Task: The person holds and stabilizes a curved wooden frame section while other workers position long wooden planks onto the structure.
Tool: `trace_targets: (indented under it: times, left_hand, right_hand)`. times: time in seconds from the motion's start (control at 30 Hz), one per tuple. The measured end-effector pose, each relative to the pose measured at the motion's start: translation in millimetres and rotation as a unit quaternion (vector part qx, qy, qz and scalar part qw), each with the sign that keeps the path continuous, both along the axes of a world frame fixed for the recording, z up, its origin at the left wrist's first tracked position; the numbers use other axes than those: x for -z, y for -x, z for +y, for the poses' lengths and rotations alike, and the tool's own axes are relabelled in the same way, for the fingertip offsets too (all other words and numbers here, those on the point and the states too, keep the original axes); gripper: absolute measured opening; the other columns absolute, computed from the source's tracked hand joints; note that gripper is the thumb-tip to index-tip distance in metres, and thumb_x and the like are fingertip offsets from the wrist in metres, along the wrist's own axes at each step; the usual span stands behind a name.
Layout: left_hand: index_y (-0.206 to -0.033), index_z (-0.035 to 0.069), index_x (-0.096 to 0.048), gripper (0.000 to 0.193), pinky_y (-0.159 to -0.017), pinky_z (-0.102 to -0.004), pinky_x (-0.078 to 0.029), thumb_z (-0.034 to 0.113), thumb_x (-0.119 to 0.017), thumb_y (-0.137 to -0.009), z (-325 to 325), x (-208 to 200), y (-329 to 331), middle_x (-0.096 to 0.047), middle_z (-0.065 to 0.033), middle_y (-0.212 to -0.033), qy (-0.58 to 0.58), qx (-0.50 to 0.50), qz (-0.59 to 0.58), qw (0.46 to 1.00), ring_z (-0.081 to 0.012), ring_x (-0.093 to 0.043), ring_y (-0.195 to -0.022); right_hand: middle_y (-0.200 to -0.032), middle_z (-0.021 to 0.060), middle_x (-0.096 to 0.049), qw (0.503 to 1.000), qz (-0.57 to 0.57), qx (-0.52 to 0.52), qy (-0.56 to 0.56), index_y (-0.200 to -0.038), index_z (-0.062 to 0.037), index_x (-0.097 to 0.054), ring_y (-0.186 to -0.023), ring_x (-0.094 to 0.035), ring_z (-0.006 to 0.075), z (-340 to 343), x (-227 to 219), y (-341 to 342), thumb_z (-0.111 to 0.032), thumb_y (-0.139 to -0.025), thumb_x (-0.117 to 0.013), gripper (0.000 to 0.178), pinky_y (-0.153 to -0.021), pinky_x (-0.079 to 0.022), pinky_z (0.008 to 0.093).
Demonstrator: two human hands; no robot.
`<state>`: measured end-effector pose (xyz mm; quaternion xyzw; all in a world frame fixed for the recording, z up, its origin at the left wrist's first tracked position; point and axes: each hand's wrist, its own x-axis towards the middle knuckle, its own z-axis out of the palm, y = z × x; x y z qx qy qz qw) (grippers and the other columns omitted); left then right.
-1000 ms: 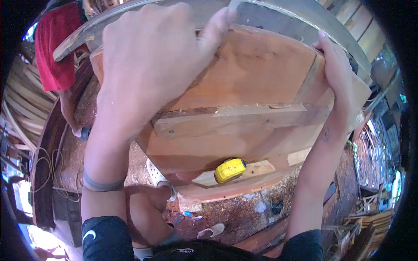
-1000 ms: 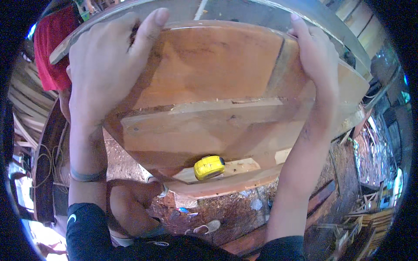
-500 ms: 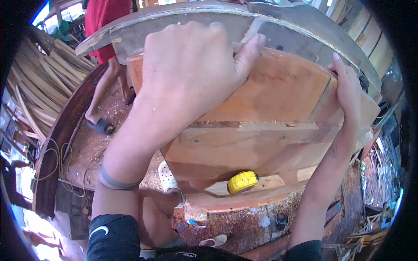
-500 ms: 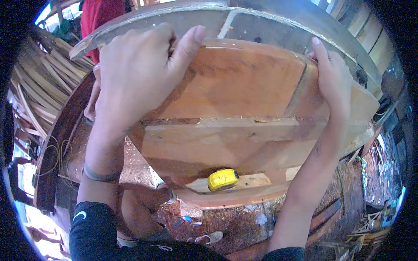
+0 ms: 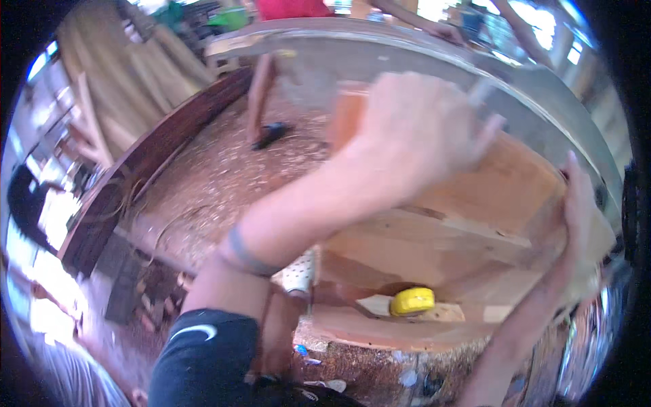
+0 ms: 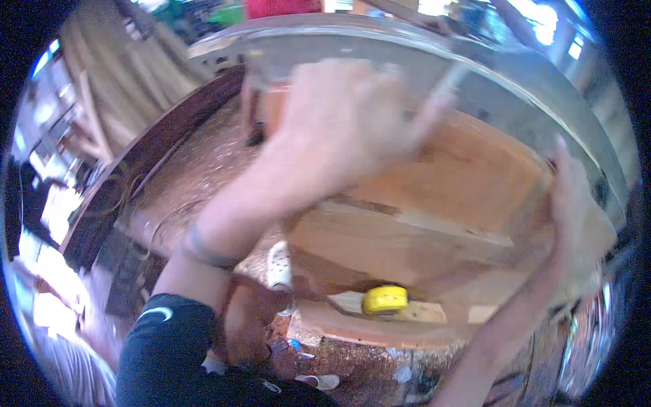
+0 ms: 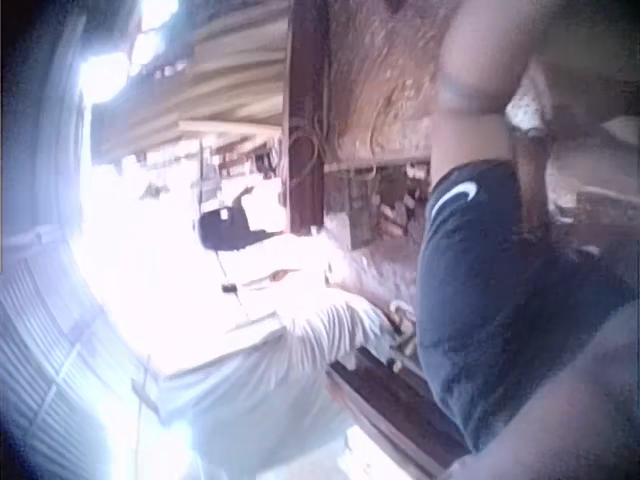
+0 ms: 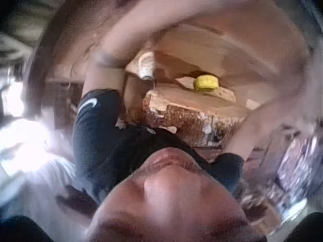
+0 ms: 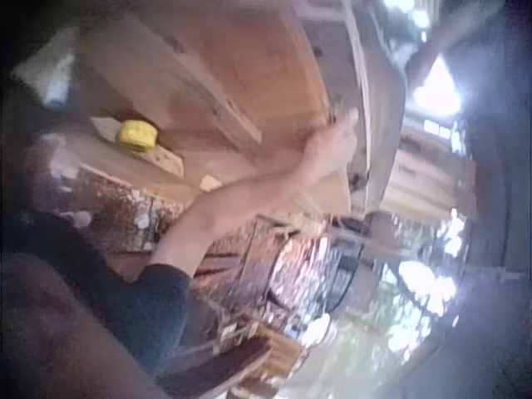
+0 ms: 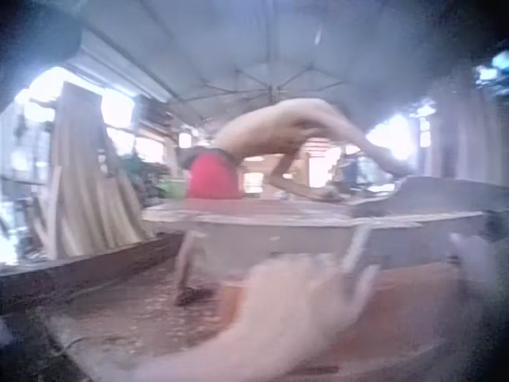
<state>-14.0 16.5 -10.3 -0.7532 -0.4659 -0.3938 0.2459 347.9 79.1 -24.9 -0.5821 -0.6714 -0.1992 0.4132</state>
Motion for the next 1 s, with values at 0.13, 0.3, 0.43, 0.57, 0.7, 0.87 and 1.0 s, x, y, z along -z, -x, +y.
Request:
trace_targets:
  times: [0.13,0.3,0.43,0.57,0.7,0.87,1.0]
  left_hand:
    - [-0.072,0.008,-0.071,0.05,-0.051,-0.0427,-0.051,0.051,-0.052,-0.089,3,3,2,-0.065,-0.012,-0.061,-0.027,0.007,-0.015,1.0,-0.0302,-0.066,-0.057]
    - [-0.094,0.013,-0.071,0.041,-0.056,-0.0431,-0.051,0.049,-0.054,-0.087,6,10,1,-0.065,-0.0105,-0.062,-0.087,0.011,-0.015,0.996,-0.0282,-0.066,-0.06]
    - [-0.102,0.015,-0.069,0.041,-0.059,-0.0435,-0.052,0.05,-0.053,-0.088,5,10,2,-0.066,-0.0115,-0.065,-0.053,0.013,-0.003,0.999,-0.0292,-0.067,-0.063]
    - [-0.09,0.008,-0.071,0.048,-0.058,-0.0441,-0.052,0.052,-0.051,-0.09,1,6,2,-0.065,-0.0139,-0.064,-0.052,0.042,-0.035,0.997,-0.031,-0.067,-0.063]
    - [-0.074,0.003,-0.07,0.059,-0.058,-0.0459,-0.052,0.054,-0.046,-0.091,-5,-2,0,-0.065,-0.0175,-0.063,0.05,0.002,-0.008,0.999,-0.0333,-0.067,-0.063]
    - [-0.073,0.004,-0.072,0.059,-0.062,-0.0436,-0.053,0.054,-0.046,-0.092,-13,-9,-2,-0.068,-0.0164,-0.069,0.038,-0.039,0.019,0.998,-0.0329,-0.068,-0.068]
    - [-0.069,0.002,-0.069,0.062,-0.062,-0.0484,-0.051,0.054,-0.044,-0.092,-14,-11,-5,-0.064,-0.0218,-0.065,0.048,-0.062,0.023,0.997,-0.0385,-0.065,-0.064]
  right_hand:
    - [-0.087,0.0172,-0.063,0.988,0.094,-0.061,0.106,-0.094,0.0058,-0.065,-0.085,-0.056,0.0276,20,-4,-24,-0.046,-0.1,-0.04,0.058,-0.083,-0.042,0.0363]
    - [-0.08,0.0162,-0.062,0.994,0.087,-0.031,0.06,-0.082,0.0059,-0.063,-0.075,-0.053,0.0257,22,-3,-25,-0.051,-0.099,-0.041,0.063,-0.077,-0.041,0.0368]
    - [-0.083,0.0172,-0.063,0.992,0.085,-0.058,0.074,-0.08,0.0048,-0.063,-0.077,-0.054,0.0274,14,-5,-10,-0.05,-0.099,-0.04,0.063,-0.078,-0.041,0.0381]
    - [-0.09,0.0191,-0.065,0.999,0.014,0.02,0.025,-0.086,0.0046,-0.067,-0.086,-0.059,0.0321,2,-6,6,-0.051,-0.099,-0.039,0.063,-0.084,-0.042,0.0399]
    - [-0.097,0.0205,-0.067,0.997,0.059,0.038,0.038,-0.092,0.0007,-0.07,-0.097,-0.062,0.0346,-8,-6,19,-0.054,-0.097,-0.04,0.063,-0.089,-0.043,0.0411]
    - [-0.103,0.0215,-0.067,0.994,0.009,0.083,0.068,-0.093,-0.0063,-0.073,-0.103,-0.061,0.0379,-20,-14,39,-0.057,-0.096,-0.034,0.064,-0.091,-0.043,0.0456]
    - [-0.103,0.0249,-0.066,0.992,0.017,0.1,0.077,-0.089,-0.0042,-0.072,-0.103,-0.061,0.0403,-32,-20,53,-0.057,-0.095,-0.034,0.066,-0.09,-0.044,0.0486]
